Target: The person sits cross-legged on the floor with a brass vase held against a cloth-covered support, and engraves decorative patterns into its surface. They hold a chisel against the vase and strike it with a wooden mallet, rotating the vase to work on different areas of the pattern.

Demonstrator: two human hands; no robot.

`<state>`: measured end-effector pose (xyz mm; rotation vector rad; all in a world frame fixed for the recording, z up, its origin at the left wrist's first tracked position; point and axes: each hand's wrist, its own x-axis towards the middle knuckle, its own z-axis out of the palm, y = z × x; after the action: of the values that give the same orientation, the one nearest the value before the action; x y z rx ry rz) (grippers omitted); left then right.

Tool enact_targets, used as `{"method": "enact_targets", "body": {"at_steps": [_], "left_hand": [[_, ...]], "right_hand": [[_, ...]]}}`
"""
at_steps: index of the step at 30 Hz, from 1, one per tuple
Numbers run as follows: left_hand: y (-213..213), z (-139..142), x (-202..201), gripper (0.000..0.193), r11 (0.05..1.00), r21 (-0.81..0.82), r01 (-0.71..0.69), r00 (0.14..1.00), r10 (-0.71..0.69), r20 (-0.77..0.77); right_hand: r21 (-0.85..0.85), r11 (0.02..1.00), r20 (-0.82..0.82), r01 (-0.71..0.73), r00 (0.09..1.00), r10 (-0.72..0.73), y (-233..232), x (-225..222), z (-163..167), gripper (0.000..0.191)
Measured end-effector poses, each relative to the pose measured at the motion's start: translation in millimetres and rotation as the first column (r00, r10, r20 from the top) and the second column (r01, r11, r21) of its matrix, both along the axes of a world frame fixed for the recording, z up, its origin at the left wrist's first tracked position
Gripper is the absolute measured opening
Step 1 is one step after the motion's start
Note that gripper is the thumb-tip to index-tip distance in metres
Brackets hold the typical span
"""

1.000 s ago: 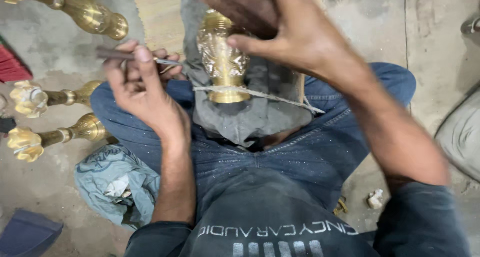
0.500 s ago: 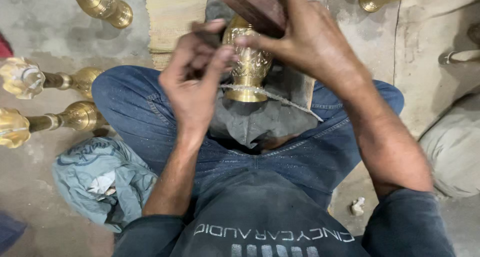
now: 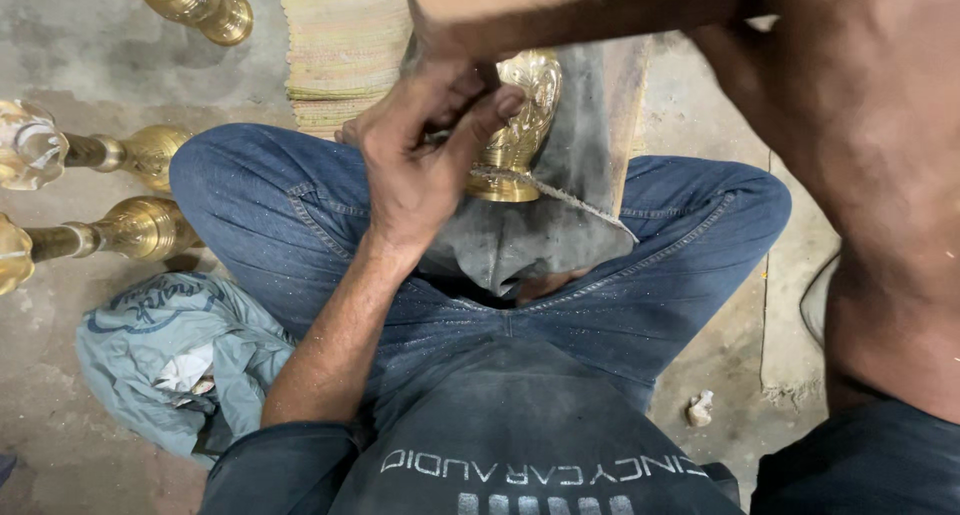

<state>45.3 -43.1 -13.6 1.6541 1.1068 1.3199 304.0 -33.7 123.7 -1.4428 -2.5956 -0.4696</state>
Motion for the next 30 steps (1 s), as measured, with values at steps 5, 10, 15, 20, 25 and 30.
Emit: {"method": "enact_targets", "body": {"at_steps": [5,10,15,20,25,30], "left_hand": [[-8,9,-1,0.025,0.987,0.158,0.042,0.999,-0.045,0.016],[-6,13,1,0.025,0.995,0.096,0.021,0.999,-0.025,0.045],[-3,12,3,0.025,0.992,0.121,-0.02,0.999,0.024,-0.031],[-3,9,4,0.021,0.995,0.089,-0.039,0.999,0.039,-0.003],[-6,11,5,0.033,0.991,0.127,-0.037,0.999,0.037,0.0],[-3,13,6,0.023,0.994,0.083,-0.072,0.996,0.076,-0.046]], "right_hand": [[0.028,1.0,0.043,0.004,0.999,-0.005,-11,2,6,0.02],[-0.026,1.0,-0.036,0.002,0.999,-0.003,-15,0,7,0.012],[0.095,0.995,0.177,-0.009,0.984,-0.007,-13,-3,9,0.006],[0.108,0.993,0.221,-0.036,0.975,0.012,-9,-7,9,0.008],[0.005,1.0,0.193,0.024,0.981,-0.025,-5,-12,10,0.015],[-0.102,0.994,0.01,0.034,0.999,-0.033,-4,-15,12,0.02]]}}
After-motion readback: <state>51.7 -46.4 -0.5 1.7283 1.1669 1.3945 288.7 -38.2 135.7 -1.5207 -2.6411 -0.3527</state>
